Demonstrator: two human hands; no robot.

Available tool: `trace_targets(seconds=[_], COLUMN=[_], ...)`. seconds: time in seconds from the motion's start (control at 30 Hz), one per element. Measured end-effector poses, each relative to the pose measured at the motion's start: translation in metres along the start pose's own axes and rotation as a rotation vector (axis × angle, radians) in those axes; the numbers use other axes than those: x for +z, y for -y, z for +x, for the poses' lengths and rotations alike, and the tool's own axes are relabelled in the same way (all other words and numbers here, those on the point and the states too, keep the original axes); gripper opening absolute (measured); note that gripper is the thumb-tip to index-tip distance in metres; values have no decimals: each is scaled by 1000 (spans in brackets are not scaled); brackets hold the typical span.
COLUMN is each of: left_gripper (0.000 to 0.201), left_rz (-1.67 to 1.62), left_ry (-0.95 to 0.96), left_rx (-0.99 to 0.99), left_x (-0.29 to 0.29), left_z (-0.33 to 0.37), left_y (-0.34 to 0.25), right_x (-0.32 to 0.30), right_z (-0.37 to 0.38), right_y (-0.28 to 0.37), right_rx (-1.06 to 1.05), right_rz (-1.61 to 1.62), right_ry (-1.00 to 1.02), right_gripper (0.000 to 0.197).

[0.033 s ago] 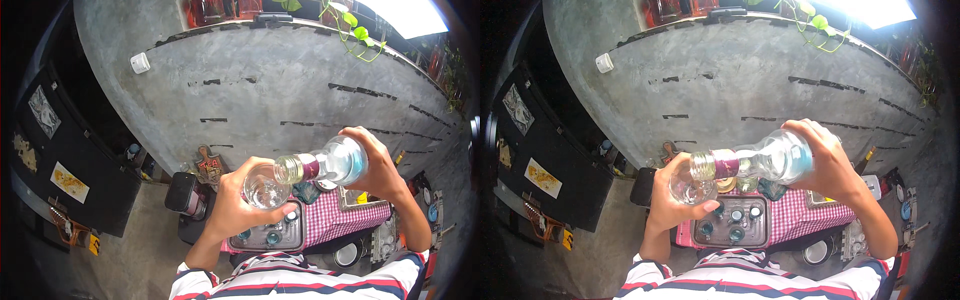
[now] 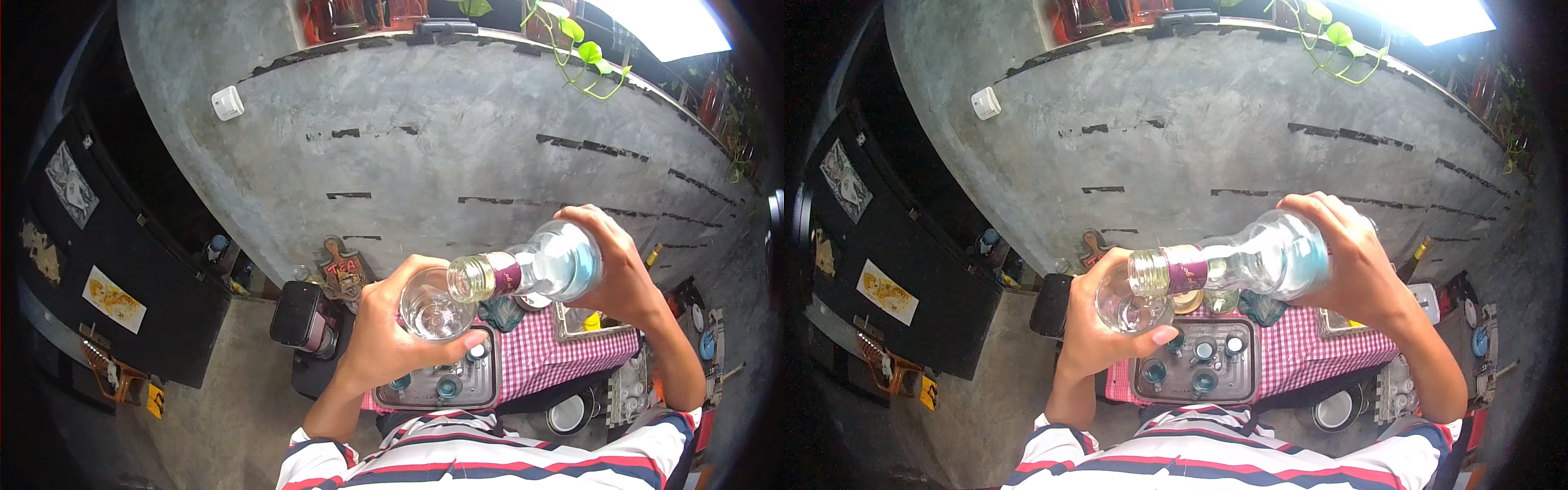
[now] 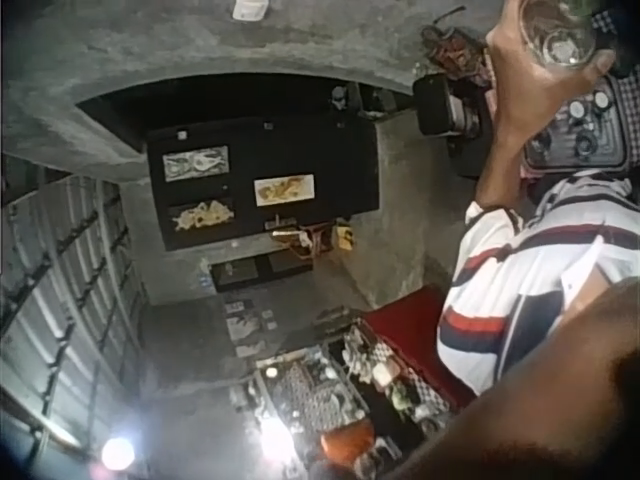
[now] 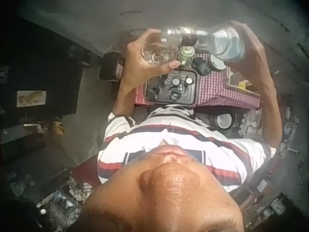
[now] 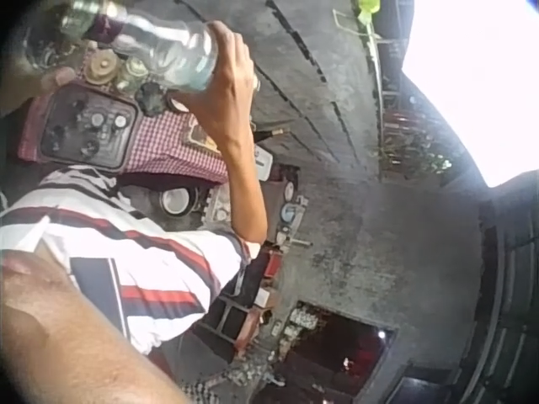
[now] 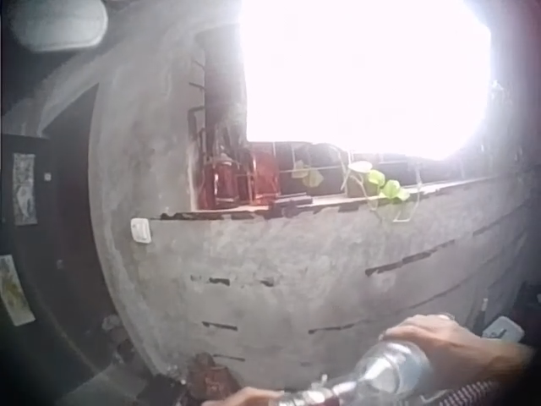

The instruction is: Pouring liquid from a bottle into several glasses on a tray.

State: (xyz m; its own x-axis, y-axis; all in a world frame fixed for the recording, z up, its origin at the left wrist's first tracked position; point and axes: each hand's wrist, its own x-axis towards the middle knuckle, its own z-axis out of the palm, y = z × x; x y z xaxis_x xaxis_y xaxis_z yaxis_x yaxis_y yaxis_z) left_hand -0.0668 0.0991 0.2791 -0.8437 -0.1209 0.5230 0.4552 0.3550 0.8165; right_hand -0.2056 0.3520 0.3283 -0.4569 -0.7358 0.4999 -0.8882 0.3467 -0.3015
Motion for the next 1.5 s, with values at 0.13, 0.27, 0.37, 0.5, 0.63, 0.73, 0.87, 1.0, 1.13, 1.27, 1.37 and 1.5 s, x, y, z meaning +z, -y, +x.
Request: trace_targets(seconds=[0.13,0.27,0.37,0.5,0.63,0.73,0.87,1.0,1.13,1.27,1.37,1.5], left_gripper=[58,58,57,58,60,60,60,60,61,61,61,61], left_rz=[44,-4,-35,-48,4,40,51,55,48,63,61,129], left_ry=[18,51,24,92,90,86,77,75,75,72,68,86], left_rx=[26,41,51,-19,-9,13,-68,-85,-117,-110,-111,-12], left_x=[0,1,5,10,19,24,31,33,33,33,33,33], left_z=[5,9,10,12,16,16,15,16,16,17,17,18], left_y=[6,12,18,19,26,35,38,41,41,42,44,47], right_x=[-1,-3,-5,-12,-16,-17,-18,-16,-15,-14,-14,-13], right_z=[4,4,4,-1,-6,-8,-8,-7,-4,-1,0,-1], right_y=[-1,2,0,-5,-13,-17,-24,-31,-34,-36,-38,-40], right_rx=[-32,-32,-39,-38,-42,-53,-64,-64,-80,-105,-135,-145], right_rz=[-107,-178,-219,-316,-386,-394,-418,-436,-444,-466,-508,-525], right_ry=[-4,-9,-11,-11,-16,-20,-13,-5,-13,-27,-36,-39], right_gripper=[87,85,83,81,82,80,78,78,78,78,77,78])
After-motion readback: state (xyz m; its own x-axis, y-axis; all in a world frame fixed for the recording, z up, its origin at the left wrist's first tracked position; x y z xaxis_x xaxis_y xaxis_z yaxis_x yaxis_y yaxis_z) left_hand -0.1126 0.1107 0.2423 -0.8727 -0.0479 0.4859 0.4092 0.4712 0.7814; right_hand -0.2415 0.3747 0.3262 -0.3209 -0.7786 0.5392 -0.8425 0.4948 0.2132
